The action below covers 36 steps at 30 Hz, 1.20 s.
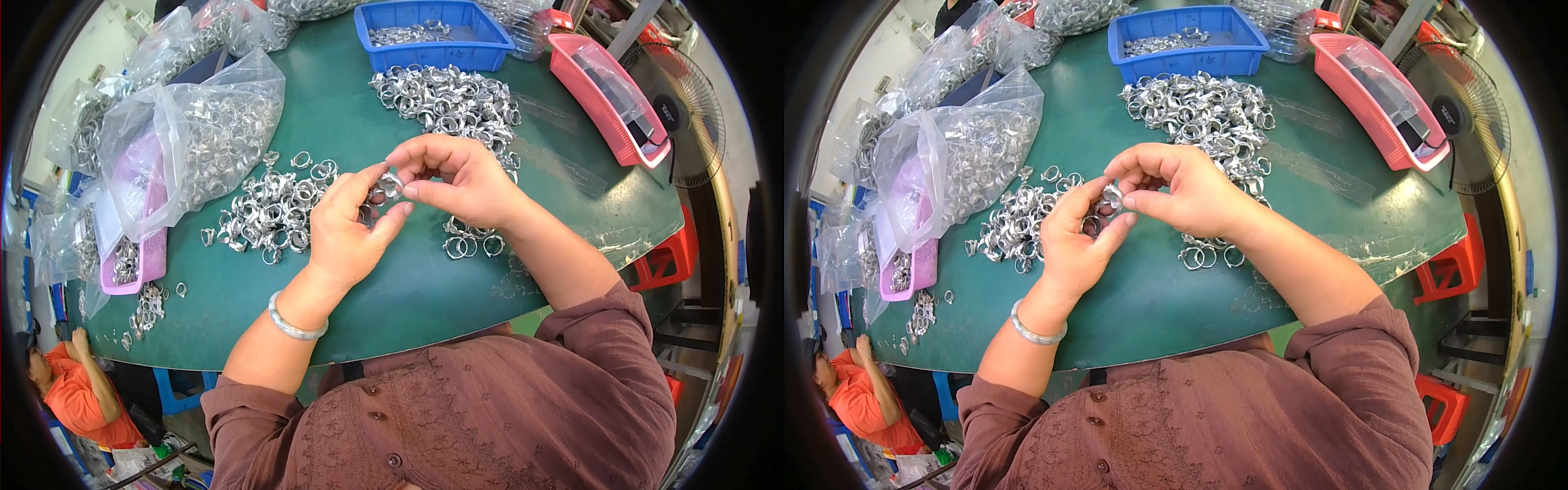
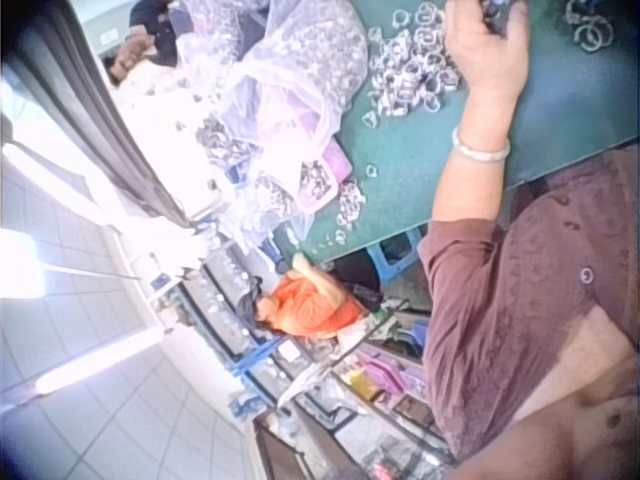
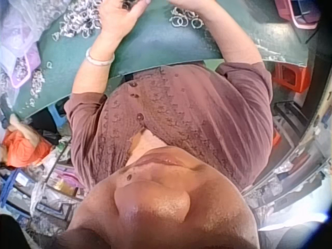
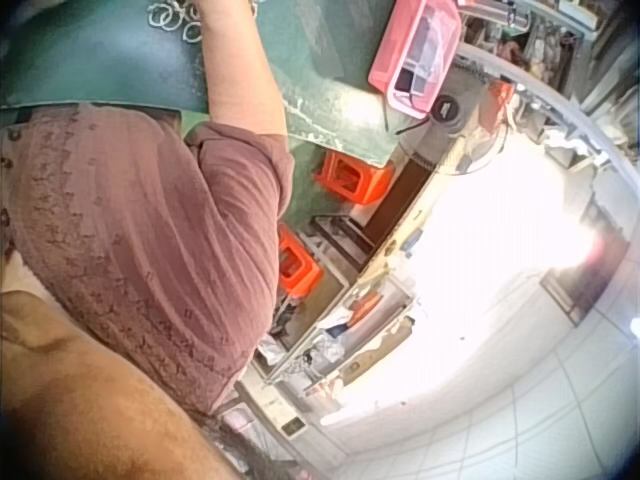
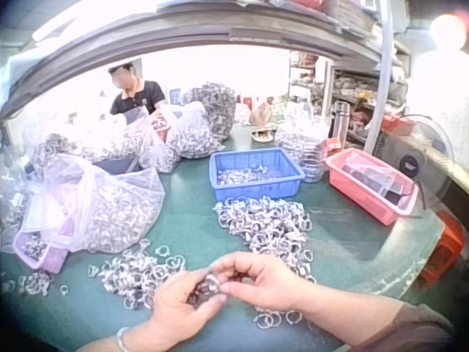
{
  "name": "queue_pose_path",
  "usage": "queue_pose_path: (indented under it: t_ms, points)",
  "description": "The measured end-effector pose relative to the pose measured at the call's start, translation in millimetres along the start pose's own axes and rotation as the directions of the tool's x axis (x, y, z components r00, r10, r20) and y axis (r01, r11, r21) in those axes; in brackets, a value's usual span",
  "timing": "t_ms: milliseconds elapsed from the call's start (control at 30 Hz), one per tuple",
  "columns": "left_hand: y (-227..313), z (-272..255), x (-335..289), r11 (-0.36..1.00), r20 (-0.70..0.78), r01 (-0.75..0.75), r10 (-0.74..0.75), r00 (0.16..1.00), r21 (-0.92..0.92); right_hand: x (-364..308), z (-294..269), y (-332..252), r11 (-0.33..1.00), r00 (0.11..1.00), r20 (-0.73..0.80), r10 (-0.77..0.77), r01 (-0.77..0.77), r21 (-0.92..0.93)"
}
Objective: The person is assembling keychains by hand, picking up small metal rings and circular components, joining them together, and placing the finished items into a pile on the desk.
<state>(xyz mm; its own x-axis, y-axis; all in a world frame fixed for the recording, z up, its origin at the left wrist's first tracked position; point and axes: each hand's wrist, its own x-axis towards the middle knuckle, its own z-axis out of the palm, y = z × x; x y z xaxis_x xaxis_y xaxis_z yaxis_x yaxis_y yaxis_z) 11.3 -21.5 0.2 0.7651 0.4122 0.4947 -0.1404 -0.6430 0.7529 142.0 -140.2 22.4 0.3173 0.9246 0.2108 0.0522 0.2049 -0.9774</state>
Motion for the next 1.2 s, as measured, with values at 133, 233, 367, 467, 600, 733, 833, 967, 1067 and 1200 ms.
queue_pose_path:
  t_ms: [133,233,367,467,600,733,833,967,1067,1200]
  points:
    - [-1,-7,4,0.995,0.044,-0.078,0.075,0.996,0.062,0,-1,2,0.999,0.999,0.032,-0.023,0.024,-0.045]
    - [-3,-20,13,0.963,-0.065,-0.15,0.168,0.984,0.223,1,-4,3,0.975,0.996,-0.029,-0.089,0.081,-0.209]
    - [-15,-41,26,0.723,-0.046,-0.097,0.175,0.984,0.684,4,-16,5,0.935,0.987,-0.152,-0.048,-0.009,-0.355]
    - [-28,-49,22,0.658,0.046,-0.042,0.012,0.999,0.752,9,-31,9,0.841,0.947,-0.289,-0.143,-0.037,-0.539]
    - [-34,-55,20,0.592,0.094,-0.008,-0.114,0.989,0.806,24,-47,7,0.781,0.946,-0.312,-0.087,-0.13,-0.611]
    - [-32,-52,22,0.564,0.086,0.005,-0.135,0.987,0.826,58,-70,11,0.324,0.952,-0.105,-0.287,-0.006,-0.946]
    - [-31,-47,20,0.583,0.085,-0.017,-0.089,0.992,0.812,94,-69,14,0.169,0.954,-0.019,-0.298,0.033,-0.985]
    - [-25,-36,20,0.639,0.204,-0.225,0.107,0.973,0.735,125,-60,28,0.105,0.99,0.119,-0.075,0.127,-0.986]
    - [-31,-42,16,0.605,0.287,-0.218,-0.017,0.958,0.765,133,-44,34,-0.202,0.983,0.057,0.174,0.092,-0.975]
    - [-36,-47,17,0.623,0.255,-0.154,-0.076,0.964,0.767,130,-38,29,-0.183,0.976,0.0,0.216,0.04,-0.982]
